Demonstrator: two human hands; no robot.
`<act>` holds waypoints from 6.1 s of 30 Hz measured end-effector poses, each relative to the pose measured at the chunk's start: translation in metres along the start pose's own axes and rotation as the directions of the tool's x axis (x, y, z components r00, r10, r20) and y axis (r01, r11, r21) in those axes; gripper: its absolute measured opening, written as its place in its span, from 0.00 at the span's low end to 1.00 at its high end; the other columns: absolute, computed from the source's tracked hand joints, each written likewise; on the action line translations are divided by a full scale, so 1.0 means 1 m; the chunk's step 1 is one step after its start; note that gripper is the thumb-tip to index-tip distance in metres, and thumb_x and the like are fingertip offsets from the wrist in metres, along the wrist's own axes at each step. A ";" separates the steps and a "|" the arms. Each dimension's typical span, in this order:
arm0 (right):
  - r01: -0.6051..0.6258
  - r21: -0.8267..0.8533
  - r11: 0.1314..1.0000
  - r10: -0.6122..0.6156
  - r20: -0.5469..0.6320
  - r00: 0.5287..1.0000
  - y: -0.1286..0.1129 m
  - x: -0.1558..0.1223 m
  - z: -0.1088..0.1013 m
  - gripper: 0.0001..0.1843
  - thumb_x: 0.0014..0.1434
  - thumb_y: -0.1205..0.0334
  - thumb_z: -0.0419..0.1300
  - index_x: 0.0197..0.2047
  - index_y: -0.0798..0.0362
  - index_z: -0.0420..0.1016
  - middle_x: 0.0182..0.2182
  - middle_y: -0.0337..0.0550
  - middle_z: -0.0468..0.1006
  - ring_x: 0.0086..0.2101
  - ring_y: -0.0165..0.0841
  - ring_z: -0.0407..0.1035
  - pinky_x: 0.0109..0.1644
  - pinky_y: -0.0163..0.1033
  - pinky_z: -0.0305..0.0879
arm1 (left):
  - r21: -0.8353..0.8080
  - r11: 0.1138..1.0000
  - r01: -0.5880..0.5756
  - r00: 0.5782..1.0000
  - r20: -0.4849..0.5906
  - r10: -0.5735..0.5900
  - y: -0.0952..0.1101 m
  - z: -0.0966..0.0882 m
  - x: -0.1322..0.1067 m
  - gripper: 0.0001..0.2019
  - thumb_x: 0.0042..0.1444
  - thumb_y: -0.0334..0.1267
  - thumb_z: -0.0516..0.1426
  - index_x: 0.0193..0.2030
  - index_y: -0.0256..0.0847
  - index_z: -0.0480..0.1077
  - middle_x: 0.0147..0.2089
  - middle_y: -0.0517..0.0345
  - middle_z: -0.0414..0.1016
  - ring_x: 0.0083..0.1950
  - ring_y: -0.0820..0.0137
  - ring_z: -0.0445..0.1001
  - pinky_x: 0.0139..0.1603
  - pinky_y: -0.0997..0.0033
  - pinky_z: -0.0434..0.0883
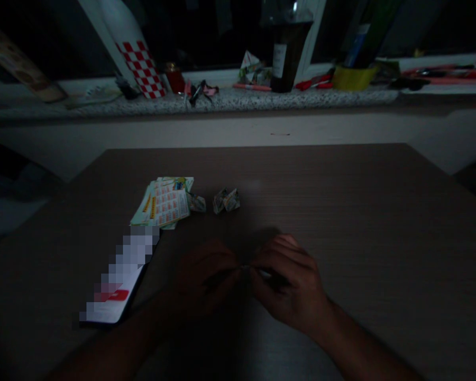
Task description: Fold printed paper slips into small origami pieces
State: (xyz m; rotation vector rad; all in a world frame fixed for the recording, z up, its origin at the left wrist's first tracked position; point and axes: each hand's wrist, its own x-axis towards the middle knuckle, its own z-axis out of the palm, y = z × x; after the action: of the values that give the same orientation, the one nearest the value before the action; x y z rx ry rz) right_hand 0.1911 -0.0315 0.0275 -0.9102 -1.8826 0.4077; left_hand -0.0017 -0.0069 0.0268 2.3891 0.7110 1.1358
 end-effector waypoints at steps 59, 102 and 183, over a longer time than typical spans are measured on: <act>-0.034 -0.176 0.984 0.115 0.476 0.872 0.024 -0.002 -0.005 0.16 0.53 0.62 0.67 0.46 0.47 0.77 0.43 0.46 0.78 0.47 0.42 0.69 0.52 0.50 0.62 | 0.229 0.968 0.100 0.823 0.528 -0.210 -0.020 -0.021 -0.002 0.15 0.55 0.39 0.61 0.50 0.44 0.70 0.56 0.57 0.71 0.57 0.63 0.66 0.59 0.57 0.59; -0.022 -0.207 0.978 0.114 0.443 0.889 0.026 -0.005 0.000 0.07 0.60 0.64 0.60 0.42 0.49 0.78 0.41 0.44 0.79 0.45 0.38 0.71 0.52 0.48 0.61 | 0.489 0.872 0.014 0.765 0.556 -0.325 -0.005 -0.020 0.000 0.06 0.61 0.33 0.52 0.40 0.38 0.71 0.40 0.55 0.73 0.41 0.64 0.70 0.42 0.63 0.66; -0.069 -0.254 0.965 0.159 0.353 0.922 0.031 -0.007 0.010 0.07 0.56 0.66 0.63 0.39 0.47 0.79 0.36 0.43 0.80 0.41 0.38 0.72 0.48 0.47 0.64 | 0.594 0.663 0.457 0.506 0.439 -0.742 -0.019 -0.018 0.027 0.12 0.49 0.43 0.59 0.38 0.39 0.74 0.41 0.49 0.78 0.40 0.59 0.77 0.35 0.68 0.70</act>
State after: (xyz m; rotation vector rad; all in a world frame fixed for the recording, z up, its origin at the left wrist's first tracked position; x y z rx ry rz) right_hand 0.1971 -0.0153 -0.0009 -1.1719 -2.2668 0.4571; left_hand -0.0066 0.0269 0.0433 2.2401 1.4684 -0.2133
